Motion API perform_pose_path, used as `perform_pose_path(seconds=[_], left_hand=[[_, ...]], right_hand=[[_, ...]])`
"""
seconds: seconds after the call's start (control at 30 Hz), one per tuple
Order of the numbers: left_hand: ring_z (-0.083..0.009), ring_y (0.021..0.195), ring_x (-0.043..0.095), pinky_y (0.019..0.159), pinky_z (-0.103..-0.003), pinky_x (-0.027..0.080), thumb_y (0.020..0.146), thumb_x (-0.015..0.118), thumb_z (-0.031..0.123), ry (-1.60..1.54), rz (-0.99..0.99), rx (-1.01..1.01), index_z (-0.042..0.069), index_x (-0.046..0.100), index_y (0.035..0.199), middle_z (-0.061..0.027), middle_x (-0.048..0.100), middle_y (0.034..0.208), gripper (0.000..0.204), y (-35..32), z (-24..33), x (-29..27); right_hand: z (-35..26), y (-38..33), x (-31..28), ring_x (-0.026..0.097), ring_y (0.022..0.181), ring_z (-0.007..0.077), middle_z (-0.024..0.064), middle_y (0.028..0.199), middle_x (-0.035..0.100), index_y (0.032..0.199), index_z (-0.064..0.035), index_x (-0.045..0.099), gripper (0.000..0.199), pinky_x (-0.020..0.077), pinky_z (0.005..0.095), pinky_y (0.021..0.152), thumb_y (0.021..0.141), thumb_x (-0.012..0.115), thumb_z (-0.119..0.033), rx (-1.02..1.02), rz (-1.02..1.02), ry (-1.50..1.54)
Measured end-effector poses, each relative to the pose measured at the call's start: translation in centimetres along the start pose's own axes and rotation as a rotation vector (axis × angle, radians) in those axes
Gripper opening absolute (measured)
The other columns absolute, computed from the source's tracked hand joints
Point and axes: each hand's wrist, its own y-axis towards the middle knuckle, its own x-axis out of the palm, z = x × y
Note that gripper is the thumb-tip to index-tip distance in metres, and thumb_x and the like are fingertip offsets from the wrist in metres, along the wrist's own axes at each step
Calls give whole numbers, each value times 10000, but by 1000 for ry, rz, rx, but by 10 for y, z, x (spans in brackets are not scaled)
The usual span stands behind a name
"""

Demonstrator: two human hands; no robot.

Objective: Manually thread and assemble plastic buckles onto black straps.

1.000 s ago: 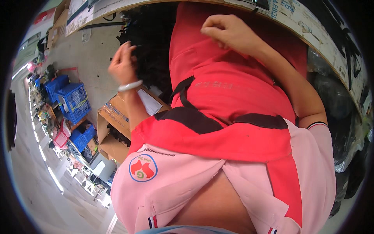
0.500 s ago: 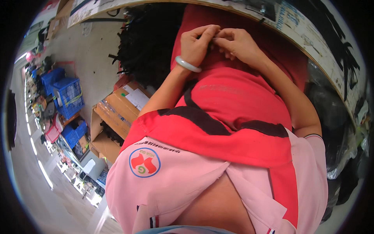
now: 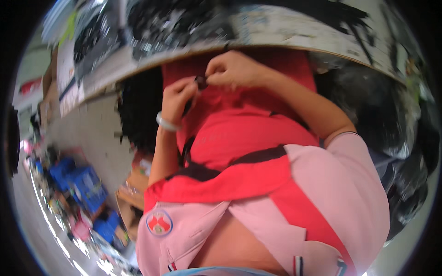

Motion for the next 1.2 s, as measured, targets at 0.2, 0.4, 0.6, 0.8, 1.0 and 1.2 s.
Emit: perform_pose_path(seconds=[0.2,0.4,0.6,0.8,1.0,1.2], left_hand=[[-55,541,480,472,-203,364,903,618,169,131,-137,17,6,644,882,8,546,655,166,19,7,19],[-141,613,460,394,-206,346,968,486,252,-899,-237,-359,14,519,1005,-55,489,812,243,31,-11,18],[-119,627,449,399,-199,341,956,499,214,-914,-299,-442,4,498,1041,-56,477,828,227,40,-18,28],[-110,544,437,398,-204,316,946,524,243,-596,-177,-376,13,536,993,-51,513,758,235,40,-5,44],[-79,448,424,418,-215,316,935,557,232,-163,-29,-116,15,616,845,-9,515,590,242,38,22,58],[-29,542,466,486,-174,339,878,647,116,-148,50,144,-20,691,974,4,628,701,172,46,32,74]], right_hand=[[-12,-23,-26,567,661,100,54,724,619,909,-20,623,192,455,258,628,871,625,-208,-107,-3,-212],[8,-67,-137,605,864,238,92,912,625,960,-46,637,133,481,315,783,845,585,-85,-450,855,-749],[49,-125,-255,521,1046,221,18,1061,570,1033,-196,681,322,414,371,915,756,612,-45,-165,1214,-1583],[9,-139,-230,571,973,221,21,1005,609,1015,-144,685,244,452,353,847,791,648,-54,-482,1227,-1496],[-61,-120,-96,565,794,57,-6,910,651,1117,-81,652,227,455,206,722,893,613,-70,-630,966,-704],[-15,-63,-35,465,647,4,-41,737,575,893,-10,619,176,373,161,573,914,613,-185,-225,401,243]])
